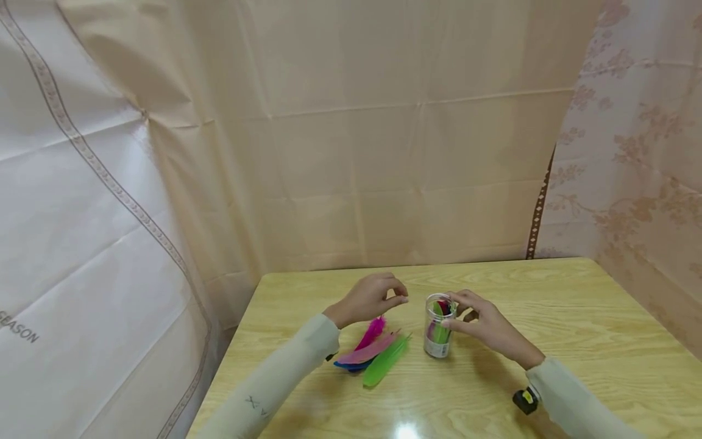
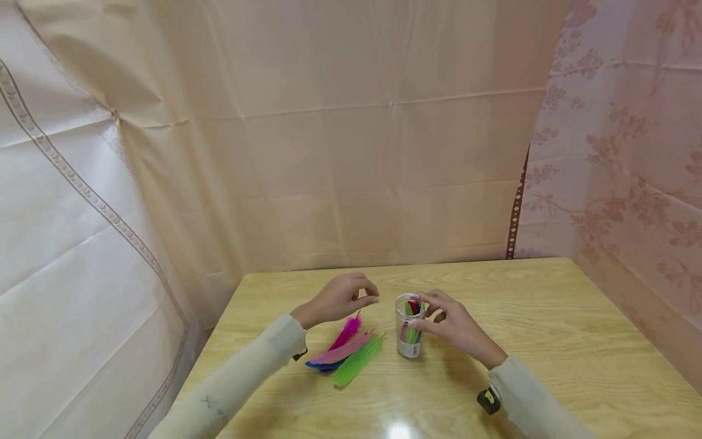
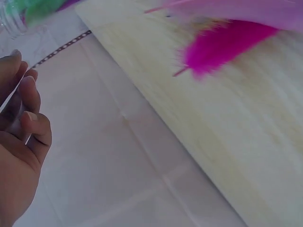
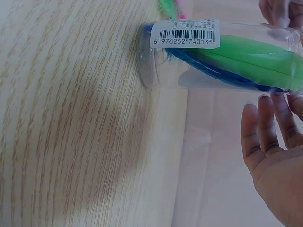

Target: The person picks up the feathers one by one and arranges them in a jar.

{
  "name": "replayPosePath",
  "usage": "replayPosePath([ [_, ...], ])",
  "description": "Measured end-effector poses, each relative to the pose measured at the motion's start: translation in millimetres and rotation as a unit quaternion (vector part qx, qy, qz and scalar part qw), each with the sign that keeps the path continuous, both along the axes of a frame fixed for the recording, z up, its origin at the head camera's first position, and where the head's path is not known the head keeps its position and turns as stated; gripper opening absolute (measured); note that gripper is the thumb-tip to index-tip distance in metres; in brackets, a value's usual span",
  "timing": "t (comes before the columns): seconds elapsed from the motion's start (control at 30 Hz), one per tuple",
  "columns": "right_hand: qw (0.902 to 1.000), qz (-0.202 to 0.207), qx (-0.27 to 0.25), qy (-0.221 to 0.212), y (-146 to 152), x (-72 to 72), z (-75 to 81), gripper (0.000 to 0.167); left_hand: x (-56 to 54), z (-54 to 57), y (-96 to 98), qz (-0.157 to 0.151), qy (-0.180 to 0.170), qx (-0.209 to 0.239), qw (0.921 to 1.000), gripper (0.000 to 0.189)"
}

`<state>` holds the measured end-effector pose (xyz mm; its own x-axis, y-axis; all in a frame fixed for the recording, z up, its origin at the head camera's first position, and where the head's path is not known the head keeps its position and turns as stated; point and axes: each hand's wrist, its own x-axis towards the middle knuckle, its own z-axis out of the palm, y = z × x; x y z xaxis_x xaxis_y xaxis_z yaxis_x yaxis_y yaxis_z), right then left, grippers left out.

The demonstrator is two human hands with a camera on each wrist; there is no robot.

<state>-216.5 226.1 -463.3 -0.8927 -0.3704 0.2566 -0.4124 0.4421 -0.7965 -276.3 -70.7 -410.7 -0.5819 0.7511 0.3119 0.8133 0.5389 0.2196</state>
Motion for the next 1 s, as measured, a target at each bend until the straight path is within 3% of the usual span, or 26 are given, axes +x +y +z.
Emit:
replayPosePath([
  [0.5, 0.9999, 0.005, -0.009, 0.006, -0.7, 0.9, -0.6, 0.059, 14.6, -33.3, -64.1, 0.047, -0.06, 0.023, 0.9968, 0.008],
  [0.77, 0.9999, 0.005, -0.008, 0.004, -0.4, 1.1, -2.8, 0.061, 24.5, -52.9, -93.3, 0.06, -0.08, 0.002, 0.995, 0.01],
  [1.0, 0.9999, 0.005, -0.01, 0.008, -0.5, -0.1, -0.9, 0.06, 30.3, -63.3, -113.5, 0.101, -0.121, -0.02, 0.9872, 0.021],
])
